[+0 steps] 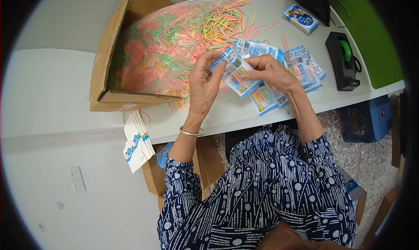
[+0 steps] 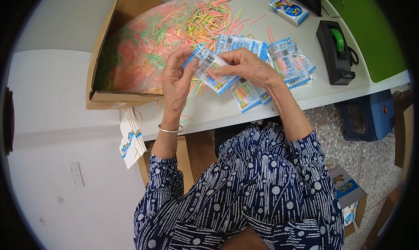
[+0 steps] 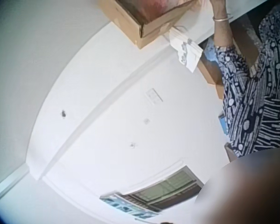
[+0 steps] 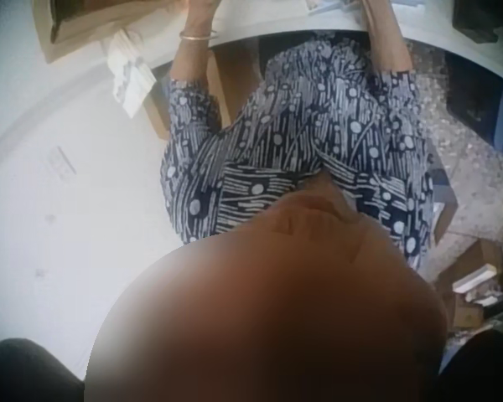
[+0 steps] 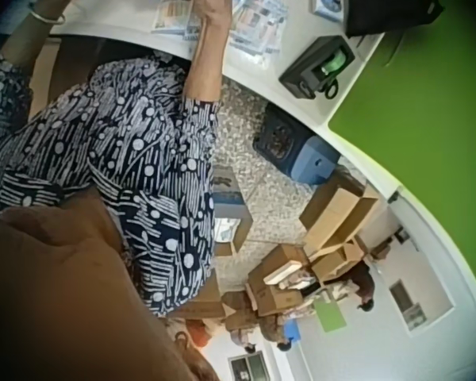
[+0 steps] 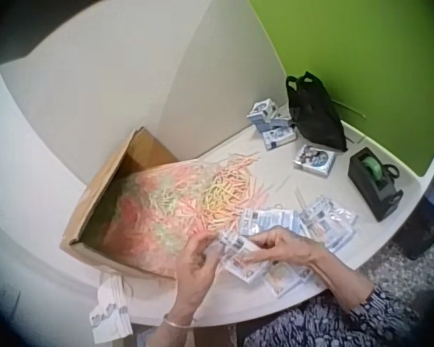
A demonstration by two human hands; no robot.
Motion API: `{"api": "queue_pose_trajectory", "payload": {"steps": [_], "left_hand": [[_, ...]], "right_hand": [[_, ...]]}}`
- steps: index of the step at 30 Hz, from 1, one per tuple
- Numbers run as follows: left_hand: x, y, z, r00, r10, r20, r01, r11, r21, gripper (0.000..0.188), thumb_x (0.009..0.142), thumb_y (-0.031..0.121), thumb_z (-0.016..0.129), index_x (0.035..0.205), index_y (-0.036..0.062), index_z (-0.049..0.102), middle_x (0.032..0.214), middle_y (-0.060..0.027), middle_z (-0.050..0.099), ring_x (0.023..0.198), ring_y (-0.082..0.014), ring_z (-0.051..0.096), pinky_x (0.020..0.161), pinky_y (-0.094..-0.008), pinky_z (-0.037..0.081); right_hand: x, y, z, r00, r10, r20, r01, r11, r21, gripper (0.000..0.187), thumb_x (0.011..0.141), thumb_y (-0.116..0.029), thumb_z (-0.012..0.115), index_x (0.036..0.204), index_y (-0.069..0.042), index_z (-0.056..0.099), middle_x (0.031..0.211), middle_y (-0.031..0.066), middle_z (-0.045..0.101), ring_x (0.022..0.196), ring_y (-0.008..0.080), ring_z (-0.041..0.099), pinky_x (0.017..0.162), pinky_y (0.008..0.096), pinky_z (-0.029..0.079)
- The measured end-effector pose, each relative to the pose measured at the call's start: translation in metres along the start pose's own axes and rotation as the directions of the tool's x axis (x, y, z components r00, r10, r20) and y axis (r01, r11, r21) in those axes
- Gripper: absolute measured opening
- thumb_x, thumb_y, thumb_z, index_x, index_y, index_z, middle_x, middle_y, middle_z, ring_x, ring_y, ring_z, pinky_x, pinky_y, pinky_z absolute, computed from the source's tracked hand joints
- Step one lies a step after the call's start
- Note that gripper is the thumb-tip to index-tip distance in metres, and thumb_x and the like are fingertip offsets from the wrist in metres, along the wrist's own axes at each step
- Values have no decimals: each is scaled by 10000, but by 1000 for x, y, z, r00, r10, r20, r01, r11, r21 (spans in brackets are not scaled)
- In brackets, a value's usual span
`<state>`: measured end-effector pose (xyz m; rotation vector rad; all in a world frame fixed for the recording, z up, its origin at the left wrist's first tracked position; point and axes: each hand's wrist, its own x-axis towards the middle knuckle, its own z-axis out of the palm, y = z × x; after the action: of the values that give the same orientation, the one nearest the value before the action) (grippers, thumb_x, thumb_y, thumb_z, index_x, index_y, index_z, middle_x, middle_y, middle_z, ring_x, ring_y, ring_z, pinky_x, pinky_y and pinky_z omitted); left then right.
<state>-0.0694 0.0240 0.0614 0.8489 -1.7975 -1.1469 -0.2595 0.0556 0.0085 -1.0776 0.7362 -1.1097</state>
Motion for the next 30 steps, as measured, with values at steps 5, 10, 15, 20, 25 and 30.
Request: {"api": "queue_pose_trajectory", "payload": {"steps": [5,10,15,20,25,30], "left_hand": [[1,0,7,996,-73,56,77,995,-68,288,875,0,608,1140,1,495,1023,-75,617,932,-98,581,768,-232,491],[0,-4,10,987,-117,114,117,993,9,314,863,4,630,1142,7,486,996,-64,623,891,-89,589,755,-229,505],[-15,-15,12,934,-302,190,308,951,-2,328,843,40,654,1128,6,495,1055,-84,605,960,-128,587,776,-253,485],[-38,-53,24,979,-41,198,-50,901,431,430,818,91,689,1191,-3,496,1115,-115,592,992,-225,587,882,-330,471],[-29,-49,23,975,135,177,-214,778,590,434,793,148,704,1166,9,529,1126,-153,576,1048,-312,550,919,-387,430],[7,-57,8,995,88,48,-100,835,541,434,781,129,702,1154,3,521,1098,-166,572,1057,-332,520,911,-407,413]], "right_hand": [[-3,1,-4,998,55,41,-51,993,-109,225,831,-173,697,953,16,700,849,24,686,754,34,590,667,187,452],[-10,-10,-11,992,122,38,-98,917,-386,231,824,-230,694,916,-20,722,697,-30,623,615,16,487,580,182,374],[-8,-22,-21,991,-93,-98,19,816,-578,255,816,-269,682,885,-25,713,736,41,646,646,102,517,604,263,400],[15,10,-42,811,-511,-285,-215,192,-958,266,777,-260,688,885,-17,692,894,110,635,942,259,529,863,385,386],[29,25,-48,852,-434,-293,-293,69,-954,238,777,-214,684,927,-30,694,968,98,613,995,261,514,884,412,366],[32,26,-54,837,-466,-287,-254,134,-958,215,796,-195,669,938,-36,691,992,88,605,991,252,516,902,403,357]]}}
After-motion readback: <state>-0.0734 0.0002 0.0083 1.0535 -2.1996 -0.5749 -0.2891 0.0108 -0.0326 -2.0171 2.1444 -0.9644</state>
